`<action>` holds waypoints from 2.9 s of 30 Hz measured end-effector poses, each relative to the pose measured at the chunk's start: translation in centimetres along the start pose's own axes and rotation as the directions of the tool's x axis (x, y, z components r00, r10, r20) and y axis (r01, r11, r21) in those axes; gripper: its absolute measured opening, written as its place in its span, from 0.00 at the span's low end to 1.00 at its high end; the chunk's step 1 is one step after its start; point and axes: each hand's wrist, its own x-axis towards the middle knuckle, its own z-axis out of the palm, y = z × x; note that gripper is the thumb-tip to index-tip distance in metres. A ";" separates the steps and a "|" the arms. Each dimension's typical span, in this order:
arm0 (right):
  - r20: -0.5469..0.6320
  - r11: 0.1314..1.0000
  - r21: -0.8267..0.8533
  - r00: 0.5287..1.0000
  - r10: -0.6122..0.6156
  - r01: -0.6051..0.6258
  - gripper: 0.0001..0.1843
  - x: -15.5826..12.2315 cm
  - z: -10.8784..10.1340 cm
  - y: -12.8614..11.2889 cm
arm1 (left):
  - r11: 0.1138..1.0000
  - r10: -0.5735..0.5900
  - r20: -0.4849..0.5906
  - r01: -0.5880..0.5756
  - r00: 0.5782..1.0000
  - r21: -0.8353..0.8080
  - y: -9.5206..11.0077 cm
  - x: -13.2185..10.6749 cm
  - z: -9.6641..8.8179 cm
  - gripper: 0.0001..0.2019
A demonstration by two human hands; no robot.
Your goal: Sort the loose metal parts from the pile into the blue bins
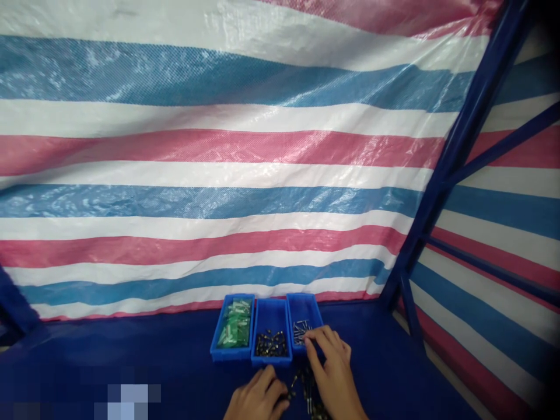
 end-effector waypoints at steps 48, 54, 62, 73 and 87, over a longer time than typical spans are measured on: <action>-0.017 0.999 0.026 1.000 -0.022 0.022 0.15 0.3 -0.3 -0.4 | 0.912 -0.253 -0.292 0.126 0.922 -0.391 1.5 1.1 -2.4 0.10; 0.017 0.999 0.038 1.000 -0.008 0.007 0.13 0.2 -0.2 -0.3 | 0.896 -0.355 -0.318 0.222 0.879 -0.384 1.5 1.2 -2.4 0.15; 0.020 0.999 0.039 1.000 -0.005 0.004 0.11 0.2 -0.2 -0.3 | 0.861 -0.428 -0.361 0.252 0.828 -0.443 1.8 1.8 -3.3 0.19; 0.014 0.999 0.043 1.000 -0.008 0.008 0.13 0.2 -0.2 -0.4 | 0.840 -0.426 -0.335 0.230 0.841 -0.491 2.2 1.8 -3.3 0.18; 0.043 0.998 0.065 0.999 0.007 -0.010 0.14 0.1 -0.3 -0.3 | 0.622 -0.707 -0.045 0.590 0.706 -0.515 0.9 1.8 -2.6 0.34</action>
